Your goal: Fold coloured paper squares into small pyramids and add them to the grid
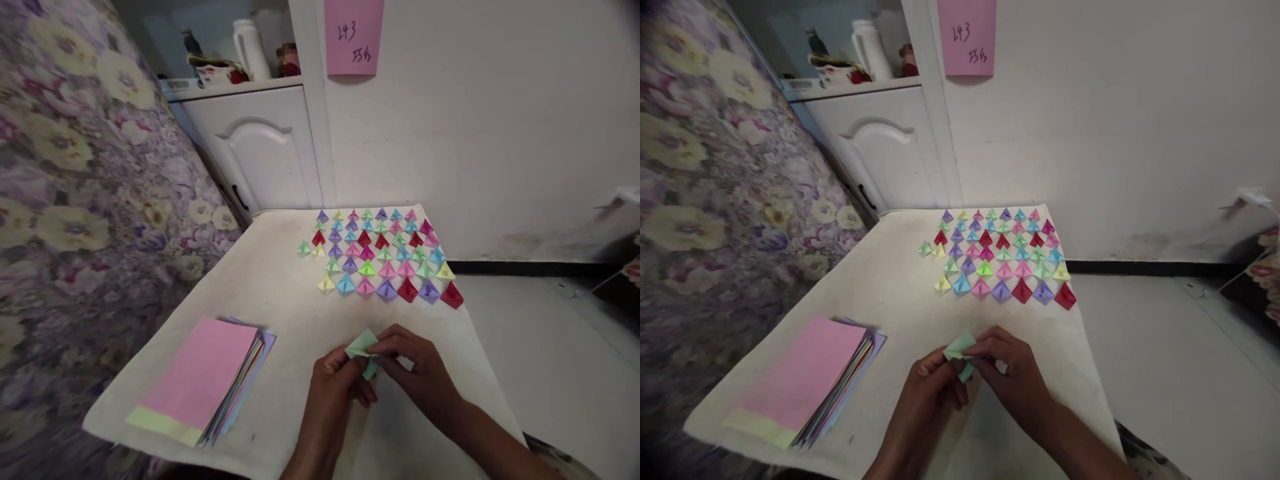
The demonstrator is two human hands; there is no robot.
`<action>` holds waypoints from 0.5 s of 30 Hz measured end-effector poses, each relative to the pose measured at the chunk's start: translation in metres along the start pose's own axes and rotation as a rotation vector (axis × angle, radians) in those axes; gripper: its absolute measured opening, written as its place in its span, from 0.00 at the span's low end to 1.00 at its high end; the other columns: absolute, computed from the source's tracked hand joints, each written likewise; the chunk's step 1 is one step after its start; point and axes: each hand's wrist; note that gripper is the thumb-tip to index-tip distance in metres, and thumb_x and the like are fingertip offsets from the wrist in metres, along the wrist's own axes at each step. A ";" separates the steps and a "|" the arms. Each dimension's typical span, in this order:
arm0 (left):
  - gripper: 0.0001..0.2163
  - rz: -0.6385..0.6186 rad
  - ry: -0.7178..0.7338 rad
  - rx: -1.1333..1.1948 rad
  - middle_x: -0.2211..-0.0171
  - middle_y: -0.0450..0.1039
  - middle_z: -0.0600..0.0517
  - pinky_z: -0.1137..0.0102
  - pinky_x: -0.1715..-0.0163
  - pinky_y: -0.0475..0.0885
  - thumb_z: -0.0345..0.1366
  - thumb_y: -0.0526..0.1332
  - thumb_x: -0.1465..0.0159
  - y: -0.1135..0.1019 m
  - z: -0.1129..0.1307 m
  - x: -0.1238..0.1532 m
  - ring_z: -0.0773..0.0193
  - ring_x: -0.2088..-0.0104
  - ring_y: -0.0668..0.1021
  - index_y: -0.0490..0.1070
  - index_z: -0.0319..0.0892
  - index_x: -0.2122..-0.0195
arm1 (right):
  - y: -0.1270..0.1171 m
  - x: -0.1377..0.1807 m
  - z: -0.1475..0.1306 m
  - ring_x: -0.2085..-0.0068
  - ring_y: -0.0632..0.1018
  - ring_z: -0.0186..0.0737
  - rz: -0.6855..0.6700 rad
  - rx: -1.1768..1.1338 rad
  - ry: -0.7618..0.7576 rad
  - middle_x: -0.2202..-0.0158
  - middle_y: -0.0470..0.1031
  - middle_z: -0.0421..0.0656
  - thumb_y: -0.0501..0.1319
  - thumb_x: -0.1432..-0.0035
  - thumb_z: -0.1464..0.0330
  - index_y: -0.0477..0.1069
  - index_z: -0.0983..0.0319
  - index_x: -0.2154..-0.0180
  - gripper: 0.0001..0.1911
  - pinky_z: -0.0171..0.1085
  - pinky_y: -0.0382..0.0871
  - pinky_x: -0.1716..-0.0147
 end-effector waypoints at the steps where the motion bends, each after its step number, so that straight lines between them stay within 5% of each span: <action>1: 0.07 0.000 0.000 -0.004 0.87 0.67 0.54 0.78 0.85 0.61 0.35 0.60 0.44 0.000 0.001 0.001 0.71 0.86 0.69 0.72 0.35 0.72 | 0.000 0.000 0.000 0.69 0.72 0.35 0.005 -0.018 0.030 0.68 0.71 0.41 0.60 0.47 0.73 0.75 0.58 0.66 0.08 0.33 0.65 0.71; 10: 0.08 0.005 -0.005 -0.052 0.85 0.69 0.53 0.79 0.86 0.59 0.36 0.60 0.44 -0.003 -0.002 -0.003 0.73 0.87 0.67 0.71 0.34 0.72 | 0.006 -0.003 -0.006 0.76 0.69 0.31 0.030 -0.250 0.382 0.79 0.68 0.36 0.61 0.51 0.73 0.70 0.63 0.73 0.01 0.31 0.62 0.76; 15: 0.08 0.006 -0.027 -0.049 0.85 0.70 0.52 0.79 0.86 0.60 0.36 0.61 0.45 -0.003 -0.005 -0.005 0.73 0.87 0.68 0.70 0.34 0.73 | 0.006 -0.004 -0.003 0.77 0.70 0.32 0.010 -0.387 0.427 0.80 0.70 0.37 0.60 0.51 0.73 0.67 0.63 0.73 0.02 0.32 0.63 0.75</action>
Point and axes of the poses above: each hand's wrist, its own x-axis away from the middle knuckle, its own y-axis out of the palm, z = x × y
